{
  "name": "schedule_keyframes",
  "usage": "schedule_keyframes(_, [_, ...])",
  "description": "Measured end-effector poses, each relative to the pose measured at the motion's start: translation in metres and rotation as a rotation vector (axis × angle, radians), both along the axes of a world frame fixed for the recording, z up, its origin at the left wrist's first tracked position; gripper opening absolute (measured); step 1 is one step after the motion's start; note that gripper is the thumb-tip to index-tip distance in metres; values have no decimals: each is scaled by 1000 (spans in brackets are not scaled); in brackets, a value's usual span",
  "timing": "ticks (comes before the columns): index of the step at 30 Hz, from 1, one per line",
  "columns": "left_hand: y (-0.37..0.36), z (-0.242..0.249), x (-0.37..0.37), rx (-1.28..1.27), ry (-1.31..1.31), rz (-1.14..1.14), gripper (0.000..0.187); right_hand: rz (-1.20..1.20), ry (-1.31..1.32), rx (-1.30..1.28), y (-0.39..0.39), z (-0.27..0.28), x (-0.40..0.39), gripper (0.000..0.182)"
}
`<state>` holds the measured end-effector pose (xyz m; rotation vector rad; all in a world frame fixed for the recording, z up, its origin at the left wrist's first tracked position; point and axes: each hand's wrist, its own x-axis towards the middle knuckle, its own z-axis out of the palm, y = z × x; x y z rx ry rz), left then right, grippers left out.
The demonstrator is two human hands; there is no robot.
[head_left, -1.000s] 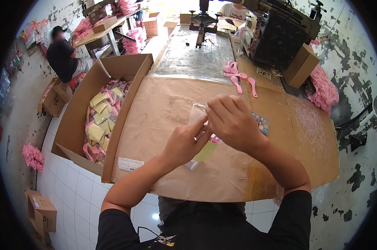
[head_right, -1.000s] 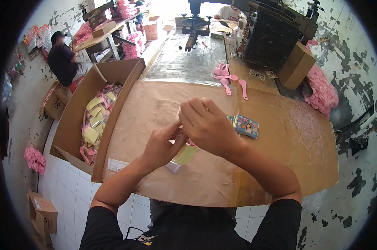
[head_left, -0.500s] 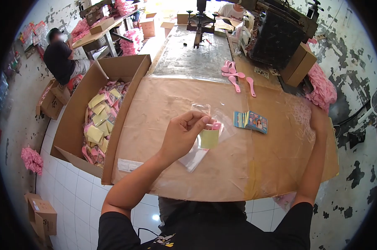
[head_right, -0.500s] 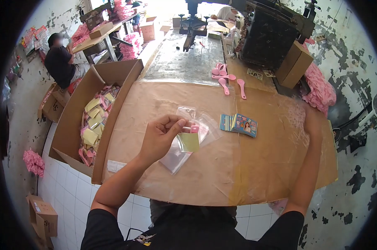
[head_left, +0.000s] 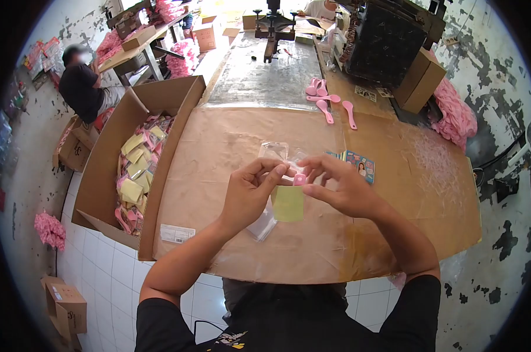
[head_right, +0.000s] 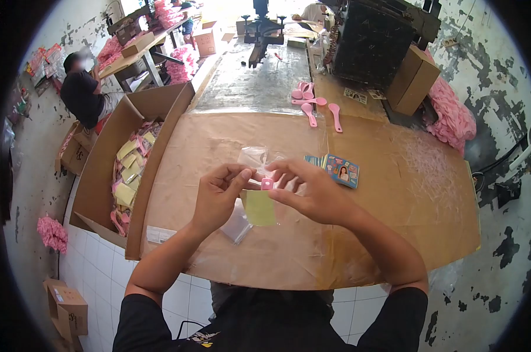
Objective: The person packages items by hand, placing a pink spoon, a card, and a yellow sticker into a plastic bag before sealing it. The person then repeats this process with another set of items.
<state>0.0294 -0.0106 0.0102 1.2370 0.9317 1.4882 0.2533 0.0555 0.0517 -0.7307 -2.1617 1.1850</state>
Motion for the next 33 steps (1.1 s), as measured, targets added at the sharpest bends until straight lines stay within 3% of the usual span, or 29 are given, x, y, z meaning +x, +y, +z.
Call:
schedule_keyframes(4, [1,-2,-5,-24,13,12,24,48,176,-312,9,-24,-14,25])
schedule_keyframes(7, [2,-2,-5,-76,17,-12,24,74,150,-372,13,-16,-11,20])
schedule_keyframes(13, [8,-5,-5,-40,-17,-7,25,-80,100,-340,20,-14,-3,26])
schedule_keyframes(16, [10,-10,-13,-133,195,-23,25,-108,85,-351,26,-19,0,27])
schedule_keyframes(19, [9,-6,-11,-163,145,3,23,-97,80,-332,29,-21,3,23])
schedule_keyframes(28, [13,-14,-26,59,342,-3,19,47,228,-288,38,-25,7,14])
schedule_keyframes(33, [16,-16,-27,10,203,-51,20,97,233,-243,44,-30,10,14])
